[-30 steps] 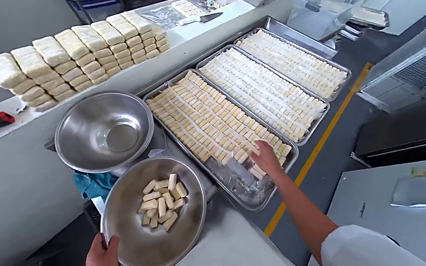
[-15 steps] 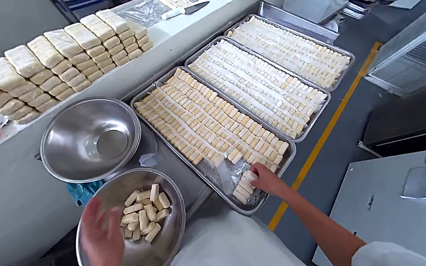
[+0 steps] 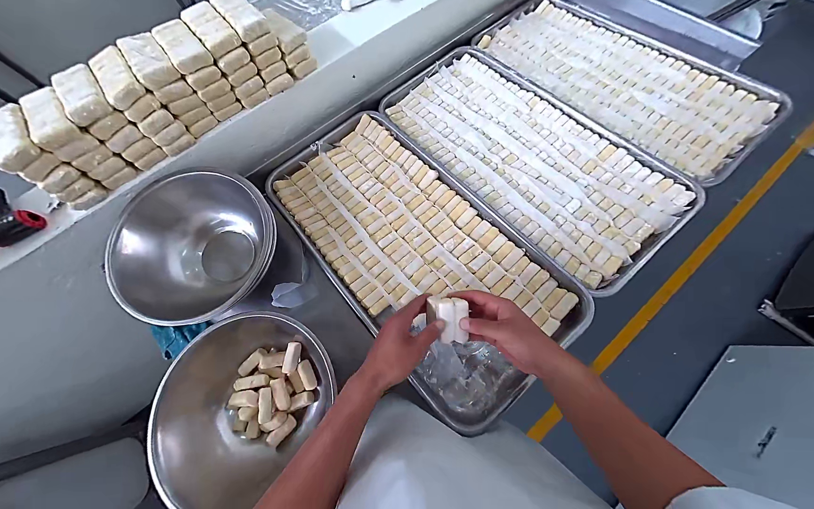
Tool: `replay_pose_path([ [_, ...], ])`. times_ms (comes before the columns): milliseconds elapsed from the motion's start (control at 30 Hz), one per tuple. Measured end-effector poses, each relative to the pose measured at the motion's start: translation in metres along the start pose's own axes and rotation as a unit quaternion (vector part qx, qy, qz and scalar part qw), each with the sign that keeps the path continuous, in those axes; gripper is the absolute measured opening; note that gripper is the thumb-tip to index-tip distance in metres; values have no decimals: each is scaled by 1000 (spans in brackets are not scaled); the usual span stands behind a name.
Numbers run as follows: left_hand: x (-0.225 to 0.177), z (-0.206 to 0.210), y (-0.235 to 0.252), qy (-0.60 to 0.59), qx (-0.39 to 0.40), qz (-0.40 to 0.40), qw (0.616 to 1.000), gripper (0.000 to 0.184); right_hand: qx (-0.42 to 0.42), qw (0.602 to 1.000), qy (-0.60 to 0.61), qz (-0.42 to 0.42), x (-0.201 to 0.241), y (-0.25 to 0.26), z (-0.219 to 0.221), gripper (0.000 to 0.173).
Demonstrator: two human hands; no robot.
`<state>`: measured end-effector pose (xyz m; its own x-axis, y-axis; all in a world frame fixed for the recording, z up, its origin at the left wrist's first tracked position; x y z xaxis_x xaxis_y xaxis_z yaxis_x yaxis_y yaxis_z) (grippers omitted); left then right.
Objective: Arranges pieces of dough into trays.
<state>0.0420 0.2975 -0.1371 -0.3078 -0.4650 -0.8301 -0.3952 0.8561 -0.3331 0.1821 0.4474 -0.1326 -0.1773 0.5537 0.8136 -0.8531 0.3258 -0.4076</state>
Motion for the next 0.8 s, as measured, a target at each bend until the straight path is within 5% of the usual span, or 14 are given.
replay_pose_path([
  [133, 0, 0, 10, -106, -22, -5, 994, 48, 33, 998, -31, -32, 0, 13, 6, 46],
  [267, -2, -7, 14, -51, 5, 15, 999, 55, 82, 995, -44, -29, 2, 22, 5, 43],
  [400, 5, -5, 17, 12, -17, 1, 1000, 32, 52, 958, -269, -88, 8, 30, 6, 39],
  [500, 13, 2, 18, 17, -55, -16, 998, 32, 19, 913, -380, -145, 5, 31, 15, 38],
  [700, 10, 4, 13, -32, -27, 9, 999, 41, 54, 954, -274, -108, 3, 29, 11, 38],
  [800, 5, 0, 14, 39, -74, -4, 996, 31, 4, 905, -386, -179, 4, 25, 21, 37],
])
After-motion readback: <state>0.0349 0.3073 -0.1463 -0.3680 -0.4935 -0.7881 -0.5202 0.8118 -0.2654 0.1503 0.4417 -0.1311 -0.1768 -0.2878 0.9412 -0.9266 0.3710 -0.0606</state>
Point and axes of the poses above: each hand's wrist, its own y-axis towards the middle knuckle, its own z-axis out of the palm, x = y × z, the point moved 3 cm from there along y, towards the middle knuckle, and after that the axes turned 15 degrees about y, right-handed, at the moved point
